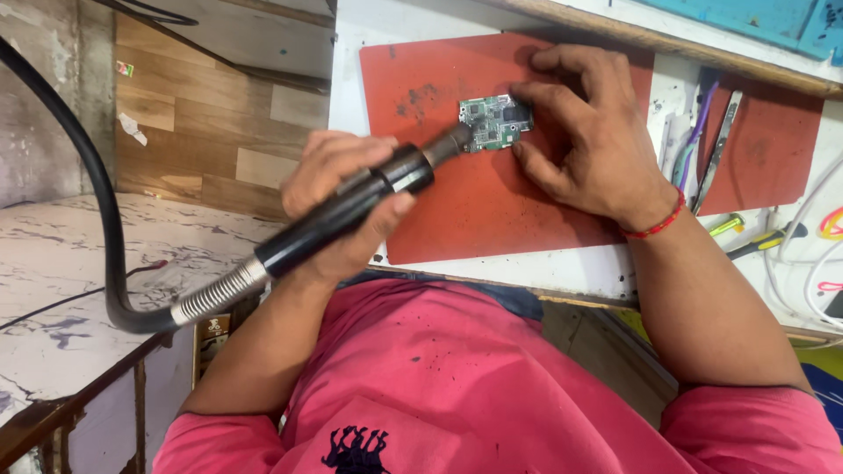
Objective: The person uses a hot air gun to heat a small circuit board placed on a red mat. Then they use a small brush to clean the board's surface, removing residue from the heating process.
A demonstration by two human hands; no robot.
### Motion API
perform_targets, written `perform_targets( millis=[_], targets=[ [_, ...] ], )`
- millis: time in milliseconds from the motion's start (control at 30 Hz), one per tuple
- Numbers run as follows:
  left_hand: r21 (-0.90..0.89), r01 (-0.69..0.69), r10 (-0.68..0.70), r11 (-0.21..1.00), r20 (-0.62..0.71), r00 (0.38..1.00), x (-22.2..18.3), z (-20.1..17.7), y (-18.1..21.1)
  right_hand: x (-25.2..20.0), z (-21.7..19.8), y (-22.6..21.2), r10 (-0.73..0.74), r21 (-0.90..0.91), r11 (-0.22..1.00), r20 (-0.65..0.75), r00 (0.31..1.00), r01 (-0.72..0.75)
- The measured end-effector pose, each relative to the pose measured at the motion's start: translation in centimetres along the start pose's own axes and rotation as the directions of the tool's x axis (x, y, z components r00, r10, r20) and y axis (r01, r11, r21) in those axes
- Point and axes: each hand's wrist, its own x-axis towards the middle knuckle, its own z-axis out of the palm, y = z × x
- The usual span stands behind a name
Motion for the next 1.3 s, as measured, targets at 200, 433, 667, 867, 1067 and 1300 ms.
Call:
perform_targets(
  millis=[200,433,667,867,1067,1300],
  targets=[
    [-0.086,-0.146,0.151,0.985,0.052,0.987,0.2,0.6,-0.6,0.2,-0.1,0.0,-0.052,-0.032,0.998,0.03,0.998,0.053],
    [-0.034,-0.062,0.062,0.998,-0.01,0.998,0.2,0.6,-0.8,-0.1,0.2,0.3,-0.001,-0.008,1.0,-0.01,1.0,0.001],
    [-0.051,-0.098,0.103,0.994,0.102,0.989,0.3,0.5,-0.4,-0.3,0.2,0.4,-0.01,0.003,1.0,0.018,1.0,0.01],
    [-0.035,-0.101,0.103,0.994,0.05,0.993,0.5,1.0,-0.7,-0.2,0.1,0.3,-0.062,-0.021,0.998,0.029,0.998,0.063],
    [-0.046,-0.088,0.088,0.995,-0.004,0.996,0.1,1.1,-0.8,-0.3,0.2,0.3,-0.075,-0.019,0.997,0.023,0.997,0.075],
    [-0.042,-0.014,0.01,0.999,-0.084,0.996,0.6,0.9,-0.4,-0.3,0.4,0.3,-0.064,0.002,0.998,0.018,0.998,0.064]
  ],
)
